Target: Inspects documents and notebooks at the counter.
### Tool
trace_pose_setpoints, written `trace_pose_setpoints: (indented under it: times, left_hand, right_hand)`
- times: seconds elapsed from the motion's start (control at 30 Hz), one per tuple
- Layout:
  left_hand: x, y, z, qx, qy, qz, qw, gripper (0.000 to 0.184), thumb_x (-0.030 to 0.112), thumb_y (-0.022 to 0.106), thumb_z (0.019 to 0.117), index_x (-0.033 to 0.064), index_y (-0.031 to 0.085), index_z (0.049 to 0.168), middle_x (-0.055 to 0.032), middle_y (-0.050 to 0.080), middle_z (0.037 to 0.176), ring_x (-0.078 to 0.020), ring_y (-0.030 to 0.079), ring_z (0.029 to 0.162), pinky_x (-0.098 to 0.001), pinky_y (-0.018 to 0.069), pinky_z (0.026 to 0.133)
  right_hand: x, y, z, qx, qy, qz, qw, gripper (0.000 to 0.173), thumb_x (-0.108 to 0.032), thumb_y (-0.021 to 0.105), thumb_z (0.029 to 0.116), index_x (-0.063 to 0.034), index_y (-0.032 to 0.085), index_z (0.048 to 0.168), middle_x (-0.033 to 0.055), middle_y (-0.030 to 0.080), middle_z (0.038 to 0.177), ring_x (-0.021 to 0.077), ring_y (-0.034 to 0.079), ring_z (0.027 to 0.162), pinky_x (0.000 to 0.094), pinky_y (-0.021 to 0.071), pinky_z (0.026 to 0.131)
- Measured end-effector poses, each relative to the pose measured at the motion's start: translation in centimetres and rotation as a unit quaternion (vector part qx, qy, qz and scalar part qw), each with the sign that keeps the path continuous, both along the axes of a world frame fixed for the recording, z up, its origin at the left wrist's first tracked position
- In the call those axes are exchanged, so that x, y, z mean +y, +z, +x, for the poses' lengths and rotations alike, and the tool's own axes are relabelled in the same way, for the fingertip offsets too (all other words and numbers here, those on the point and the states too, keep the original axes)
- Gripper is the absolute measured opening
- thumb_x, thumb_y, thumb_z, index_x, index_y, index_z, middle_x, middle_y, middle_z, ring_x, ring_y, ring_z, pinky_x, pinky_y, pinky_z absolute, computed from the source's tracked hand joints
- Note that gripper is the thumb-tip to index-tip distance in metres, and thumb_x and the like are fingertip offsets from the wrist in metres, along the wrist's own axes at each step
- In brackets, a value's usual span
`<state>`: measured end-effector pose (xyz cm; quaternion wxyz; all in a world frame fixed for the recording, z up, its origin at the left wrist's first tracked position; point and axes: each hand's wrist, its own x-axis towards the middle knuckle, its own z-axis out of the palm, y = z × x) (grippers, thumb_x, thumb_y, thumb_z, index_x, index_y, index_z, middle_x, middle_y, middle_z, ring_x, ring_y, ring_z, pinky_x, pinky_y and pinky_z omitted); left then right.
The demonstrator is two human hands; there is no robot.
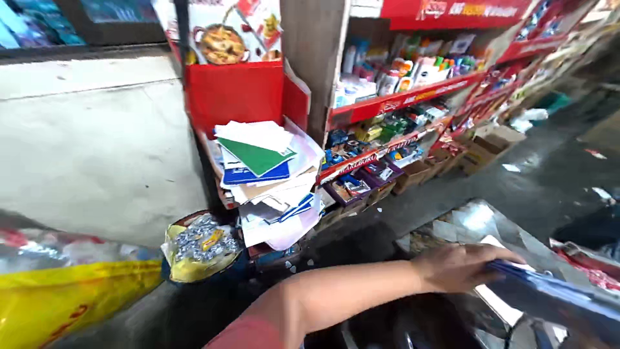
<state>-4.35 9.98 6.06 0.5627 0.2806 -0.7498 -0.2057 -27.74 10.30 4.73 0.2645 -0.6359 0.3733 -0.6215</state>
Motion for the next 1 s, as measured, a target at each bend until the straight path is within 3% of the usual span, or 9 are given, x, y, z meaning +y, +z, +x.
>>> trace_pose_setpoints:
  times: [0.13, 0.23, 0.43, 0.53, 0.57, 0.63, 0.7, 0.77, 1.0]
  left_hand:
    - [-1.7, -4.3, -0.1, -0.072, -0.012, 0.245, 0.967, 0.046, 0.014, 0.055, 0.1056, -0.0053, 0.047, 0.147, -0.0254, 0.056, 0.143, -0.0356, 0.057, 0.131, -0.0501, 0.0425, 0.114]
    - [-1.1, -7.8, 0.8, -0.085, -0.015, 0.253, 0.964, 0.036, 0.012, 0.056, 0.1046, -0.009, 0.057, 0.134, -0.0295, 0.06, 0.135, -0.0396, 0.059, 0.127, -0.0505, 0.0442, 0.111]
    - [5.4, -4.5, 7.0, -0.03, 0.033, 0.203, 0.978, 0.038, 0.014, 0.058, 0.1031, -0.0128, 0.058, 0.131, -0.0282, 0.065, 0.126, -0.0341, 0.064, 0.121, -0.0464, 0.0475, 0.108]
    - [10.1, -3.3, 11.9, -0.02, 0.162, 0.16, 0.973, 0.035, 0.016, 0.057, 0.103, -0.0116, 0.06, 0.123, -0.0247, 0.072, 0.104, -0.0316, 0.072, 0.098, -0.0476, 0.0578, 0.09]
    - [11.4, -2.3, 14.1, -0.026, 0.211, 0.164, 0.963, 0.035, 0.016, 0.056, 0.1033, -0.0108, 0.061, 0.125, -0.0241, 0.072, 0.107, -0.0309, 0.073, 0.099, -0.0477, 0.0581, 0.09]
    - [13.1, -0.1, 19.1, -0.011, 0.3, 0.196, 0.933, 0.037, 0.017, 0.054, 0.1043, -0.0083, 0.059, 0.13, -0.0226, 0.071, 0.114, -0.0285, 0.071, 0.104, -0.0472, 0.0565, 0.095]
    - [13.9, 2.1, 24.9, 0.017, 0.384, 0.219, 0.897, 0.039, 0.02, 0.054, 0.1059, -0.0029, 0.053, 0.137, -0.0201, 0.068, 0.12, -0.0267, 0.069, 0.106, -0.0488, 0.056, 0.096]
    - [14.0, 4.9, 30.4, 0.024, 0.461, 0.23, 0.857, 0.045, 0.024, 0.053, 0.1072, -0.0008, 0.044, 0.144, -0.0225, 0.064, 0.125, -0.03, 0.068, 0.108, -0.0527, 0.0556, 0.095]
    - [10.1, 6.0, 42.3, 0.166, 0.541, 0.331, 0.755, 0.046, 0.011, 0.053, 0.104, -0.0002, 0.043, 0.147, -0.0245, 0.059, 0.134, -0.0308, 0.064, 0.116, -0.0498, 0.0536, 0.098]
  right_hand:
    - [-1.5, -3.8, 0.0, 0.123, -0.017, 0.166, 0.978, 0.066, -0.004, 0.071, 0.0863, 0.0164, 0.038, 0.139, 0.0162, 0.059, 0.129, 0.0052, 0.059, 0.116, 0.0264, 0.0511, 0.102]
    - [-0.3, -6.1, 0.8, 0.218, -0.047, 0.229, 0.948, 0.054, 0.0, 0.069, 0.0897, 0.0174, 0.048, 0.136, 0.0288, 0.059, 0.132, 0.022, 0.06, 0.121, 0.0384, 0.0482, 0.106]
    - [4.5, -2.6, 5.7, 0.214, 0.026, 0.154, 0.964, 0.043, -0.008, 0.07, 0.0907, 0.016, 0.058, 0.124, 0.0178, 0.069, 0.116, 0.008, 0.065, 0.108, 0.0291, 0.0536, 0.098]
    - [4.9, -3.1, 8.9, 0.163, 0.156, 0.136, 0.965, 0.057, -0.014, 0.069, 0.0874, 0.0092, 0.043, 0.132, -0.0043, 0.071, 0.097, -0.0021, 0.069, 0.085, 0.0216, 0.0605, 0.079]
    - [4.3, -3.6, 9.4, 0.162, 0.171, 0.134, 0.963, 0.067, -0.019, 0.069, 0.0887, 0.0105, 0.037, 0.141, -0.0016, 0.072, 0.097, 0.0018, 0.07, 0.083, 0.0243, 0.0612, 0.078]
    - [2.5, -4.8, 9.3, 0.211, 0.098, 0.128, 0.964, 0.074, -0.028, 0.066, 0.0915, 0.012, 0.038, 0.147, 0.0154, 0.07, 0.11, 0.0143, 0.069, 0.095, 0.0332, 0.0576, 0.084]
    - [-0.2, -6.4, 8.3, 0.248, 0.0, 0.113, 0.962, 0.068, -0.028, 0.066, 0.0945, 0.0133, 0.044, 0.143, 0.0331, 0.062, 0.127, 0.0406, 0.062, 0.117, 0.0553, 0.0486, 0.099]
    - [-2.6, -7.9, 7.3, 0.296, -0.083, 0.117, 0.944, 0.065, -0.03, 0.067, 0.0946, 0.0122, 0.049, 0.141, 0.0382, 0.055, 0.135, 0.0561, 0.049, 0.13, 0.071, 0.033, 0.108]
    - [-4.3, -10.3, 8.6, 0.445, -0.173, 0.233, 0.847, 0.074, -0.05, 0.062, 0.0969, -0.0048, 0.046, 0.152, 0.0302, 0.038, 0.157, 0.0511, 0.029, 0.149, 0.0774, 0.0142, 0.114]
